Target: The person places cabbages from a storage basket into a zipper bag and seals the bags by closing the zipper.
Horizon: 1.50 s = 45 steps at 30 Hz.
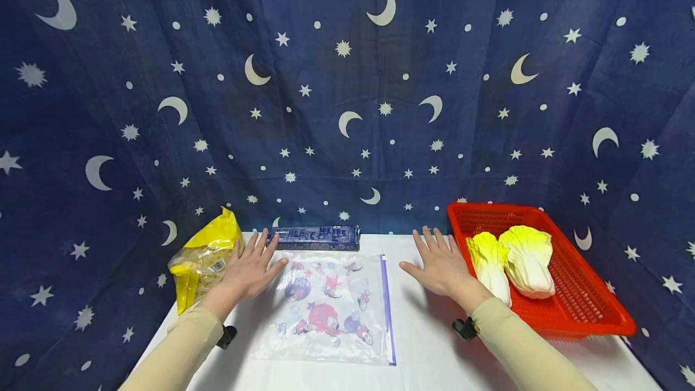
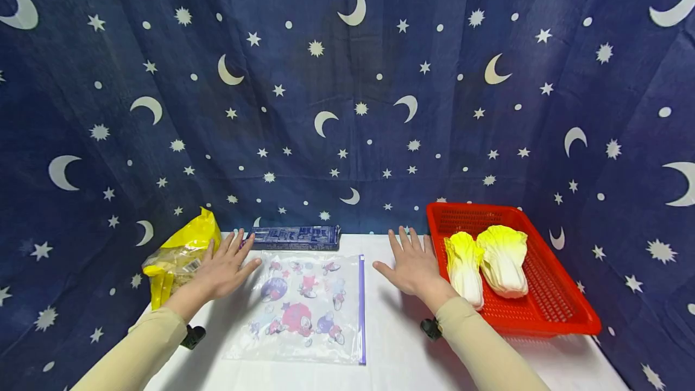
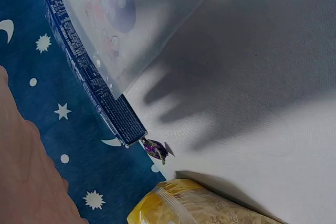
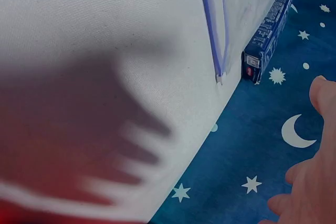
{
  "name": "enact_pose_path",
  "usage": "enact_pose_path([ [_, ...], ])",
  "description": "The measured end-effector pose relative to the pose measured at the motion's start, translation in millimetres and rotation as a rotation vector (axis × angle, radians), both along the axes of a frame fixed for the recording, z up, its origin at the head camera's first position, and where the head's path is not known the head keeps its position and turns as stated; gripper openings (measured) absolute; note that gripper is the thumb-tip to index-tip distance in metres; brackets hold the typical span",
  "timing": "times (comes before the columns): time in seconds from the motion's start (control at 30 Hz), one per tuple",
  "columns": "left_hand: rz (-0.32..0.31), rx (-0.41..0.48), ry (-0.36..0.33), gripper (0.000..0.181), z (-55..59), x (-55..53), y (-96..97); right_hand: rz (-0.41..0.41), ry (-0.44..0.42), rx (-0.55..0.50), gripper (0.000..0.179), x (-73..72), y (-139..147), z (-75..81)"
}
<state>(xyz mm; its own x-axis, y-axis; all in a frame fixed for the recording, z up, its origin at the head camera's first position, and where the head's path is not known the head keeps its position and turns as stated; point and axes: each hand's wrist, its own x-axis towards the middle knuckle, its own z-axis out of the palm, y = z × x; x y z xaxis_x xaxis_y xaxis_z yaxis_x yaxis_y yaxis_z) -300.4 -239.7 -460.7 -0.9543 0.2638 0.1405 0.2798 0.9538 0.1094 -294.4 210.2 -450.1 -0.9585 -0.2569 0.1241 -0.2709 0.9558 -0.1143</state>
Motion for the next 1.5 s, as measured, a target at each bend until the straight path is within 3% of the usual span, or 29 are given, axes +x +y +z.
enact_pose_path([
  [0.43,0.015,-0.026,-0.024,0.085,6.7,3.0,3.6,-0.011,-0.014,0.017,0.095,-2.5,-2.0,-3.1],
  [1.0,0.007,-0.016,-0.021,0.084,5.9,3.4,4.3,-0.003,-0.023,0.005,0.095,-4.5,-4.6,-1.7],
  [1.23,0.002,-0.004,-0.030,0.087,-0.3,-2.9,0.8,-0.001,-0.019,0.002,0.094,-4.3,-6.1,0.9],
  [1.5,-0.010,0.031,-0.033,0.085,0.3,-0.3,2.3,0.002,-0.001,0.001,0.095,-3.4,-7.1,-0.9],
])
